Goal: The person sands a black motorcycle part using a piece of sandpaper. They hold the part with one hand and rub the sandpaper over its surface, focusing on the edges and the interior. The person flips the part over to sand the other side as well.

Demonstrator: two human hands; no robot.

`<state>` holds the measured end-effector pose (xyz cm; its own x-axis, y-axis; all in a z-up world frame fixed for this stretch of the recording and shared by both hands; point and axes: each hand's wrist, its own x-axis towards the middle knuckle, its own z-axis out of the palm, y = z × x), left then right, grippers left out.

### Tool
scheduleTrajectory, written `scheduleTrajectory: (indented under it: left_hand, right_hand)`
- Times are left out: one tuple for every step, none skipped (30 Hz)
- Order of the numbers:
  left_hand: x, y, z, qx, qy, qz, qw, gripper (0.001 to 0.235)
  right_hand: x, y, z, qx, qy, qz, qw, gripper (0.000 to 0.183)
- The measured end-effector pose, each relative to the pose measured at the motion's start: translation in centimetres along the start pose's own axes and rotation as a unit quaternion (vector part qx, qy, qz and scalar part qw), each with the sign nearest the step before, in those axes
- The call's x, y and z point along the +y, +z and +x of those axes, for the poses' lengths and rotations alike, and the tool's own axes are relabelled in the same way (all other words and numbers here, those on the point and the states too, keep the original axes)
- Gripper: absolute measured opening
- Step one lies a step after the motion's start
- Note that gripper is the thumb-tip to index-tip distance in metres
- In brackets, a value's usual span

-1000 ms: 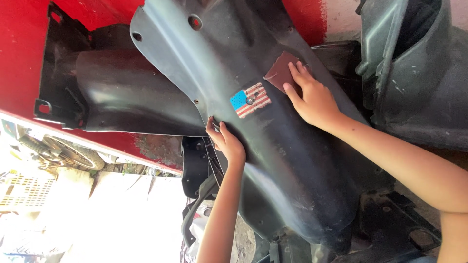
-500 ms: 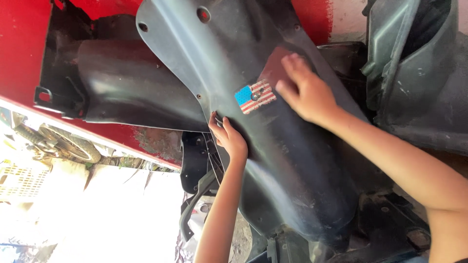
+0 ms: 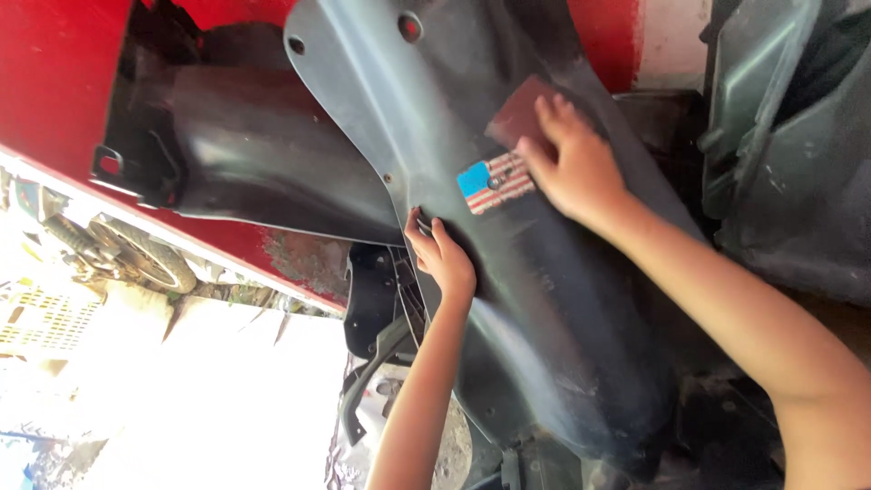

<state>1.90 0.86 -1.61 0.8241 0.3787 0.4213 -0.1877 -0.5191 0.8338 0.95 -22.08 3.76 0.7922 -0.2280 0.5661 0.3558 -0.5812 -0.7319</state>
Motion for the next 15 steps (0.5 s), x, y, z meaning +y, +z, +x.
scheduleTrajectory:
  left_hand:
    - [0.2, 0.0, 0.3, 0.002, 0.004, -0.003, 1.000, 0.047]
    - [0.1, 0.1, 0.2, 0.001, 0.004, -0.001, 1.000, 0.047]
    - [0.1, 0.1, 0.1, 0.000, 0.004, 0.001, 1.000, 0.047]
    - [0.1, 0.2, 0.1, -0.001, 0.003, 0.002, 1.000, 0.047]
    - [0.1, 0.3, 0.2, -0.002, 0.002, 0.003, 1.000, 0.048]
    - [0.0, 0.2, 0.1, 0.000, -0.001, 0.006, 1.000, 0.048]
    - [-0.1, 0.1, 0.0, 0.001, -0.003, 0.008, 1.000, 0.048]
    - [-0.1, 0.1, 0.0, 0.002, -0.003, 0.008, 1.000, 0.048]
    - [-0.1, 0.1, 0.0, 0.003, -0.002, 0.008, 1.000, 0.047]
    - [-0.1, 0.1, 0.0, 0.009, -0.003, 0.005, 1.000, 0.047]
    - [0.0, 0.1, 0.0, 0.009, 0.001, 0.005, 1.000, 0.047]
    - [0.0, 0.2, 0.0, 0.008, 0.006, 0.005, 1.000, 0.047]
    - [0.1, 0.1, 0.1, 0.012, 0.005, 0.002, 1.000, 0.047]
    - [0.2, 0.1, 0.0, 0.009, 0.008, 0.003, 1.000, 0.047]
    - [0.2, 0.1, 0.0, 0.007, 0.010, 0.003, 1.000, 0.048]
  right_hand:
    - [-1.4, 0.2, -0.8, 0.004, -0.004, 0.000, 1.000, 0.062]
    - [-2.6, 0.4, -1.9, 0.020, -0.081, -0.046, 0.996, 0.064]
    - [-3.8, 0.7, -3.0, 0.035, -0.156, -0.091, 0.983, 0.066]
    - [-4.3, 0.7, -3.2, 0.035, -0.155, -0.091, 0.983, 0.066]
    - [-4.9, 0.8, -3.5, -0.002, -0.202, -0.097, 0.974, 0.066]
    - [-5.5, 1.0, -3.9, -0.041, -0.250, -0.100, 0.962, 0.067]
    - [-5.6, 0.7, -3.5, -0.044, -0.251, -0.098, 0.962, 0.067]
    - [-5.7, 0.4, -2.9, -0.055, -0.236, -0.113, 0.964, 0.067]
    - [-6.0, 0.1, -2.3, -0.066, -0.222, -0.127, 0.964, 0.067]
    - [-5.6, 0.2, -1.8, -0.067, -0.228, -0.128, 0.963, 0.067]
    - [-5.2, 0.2, -1.4, -0.045, -0.185, -0.115, 0.975, 0.067]
    - [-4.8, 0.1, -0.9, -0.023, -0.141, -0.102, 0.984, 0.068]
    - [-4.9, 0.5, -1.2, -0.023, -0.146, -0.103, 0.984, 0.068]
    - [-4.9, 0.9, -1.6, -0.010, -0.149, -0.114, 0.982, 0.067]
    - [-4.8, 1.3, -1.9, 0.003, -0.152, -0.125, 0.980, 0.067]
